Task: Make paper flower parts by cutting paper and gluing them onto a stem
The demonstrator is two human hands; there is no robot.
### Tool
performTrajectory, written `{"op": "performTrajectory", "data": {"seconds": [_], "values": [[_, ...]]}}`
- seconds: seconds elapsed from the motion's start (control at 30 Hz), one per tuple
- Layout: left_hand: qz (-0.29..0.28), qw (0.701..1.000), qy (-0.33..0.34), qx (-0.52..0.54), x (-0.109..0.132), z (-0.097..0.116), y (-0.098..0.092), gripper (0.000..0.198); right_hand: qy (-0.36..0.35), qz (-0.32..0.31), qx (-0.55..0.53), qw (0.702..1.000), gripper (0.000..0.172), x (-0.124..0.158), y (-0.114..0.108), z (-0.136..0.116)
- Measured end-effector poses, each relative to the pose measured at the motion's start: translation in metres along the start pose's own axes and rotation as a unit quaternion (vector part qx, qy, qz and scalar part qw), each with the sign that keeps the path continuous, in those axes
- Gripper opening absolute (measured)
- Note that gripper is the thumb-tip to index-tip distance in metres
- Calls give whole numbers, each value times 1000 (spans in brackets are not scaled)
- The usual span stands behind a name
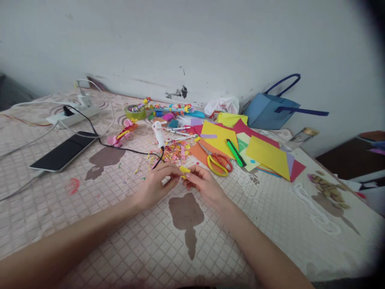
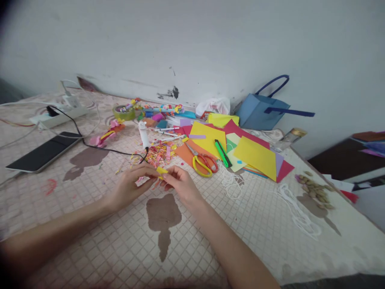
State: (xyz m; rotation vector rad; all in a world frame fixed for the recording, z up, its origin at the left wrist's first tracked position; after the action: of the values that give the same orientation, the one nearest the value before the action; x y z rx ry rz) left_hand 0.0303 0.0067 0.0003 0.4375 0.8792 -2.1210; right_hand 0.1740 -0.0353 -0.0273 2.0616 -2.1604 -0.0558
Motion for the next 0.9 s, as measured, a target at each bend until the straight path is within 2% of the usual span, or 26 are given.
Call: {"op": "performTrajectory", "data": {"seconds": [0.17,0.37,0.57,0.77,0.9], "values": [[4,998,-51,27,2,-1,1,22,-30,-1,62,998,18,0,-5,-2],[-44,999,-4,3,0,-4,1,17,-23,-38,124,991,17,2,-3,-4],[1,1000,-18,-1,3,-5,-1,12,-4,-22,81,996,19,3,-3,-3],[-19,999,-25,21,3,-5,0,14,-42,-26,136,990,13,4,-3,-7],[-32,999,-30,31,2,-7,-2,15,-39,-49,179,982,9,5,-1,-6]]}}
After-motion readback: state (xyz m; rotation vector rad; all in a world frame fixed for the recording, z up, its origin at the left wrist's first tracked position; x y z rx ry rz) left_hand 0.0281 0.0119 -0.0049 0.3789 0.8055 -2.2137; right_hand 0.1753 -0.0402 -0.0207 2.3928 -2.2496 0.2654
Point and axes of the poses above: each hand's wrist, its own x-axis away from the middle knuckle, its own y-axis out of the palm, z = x × y, the point moved 4 cm from there along -x, towards the middle knuckle, and after that the axes turned 5 degrees about x, right-handed, at the moved point
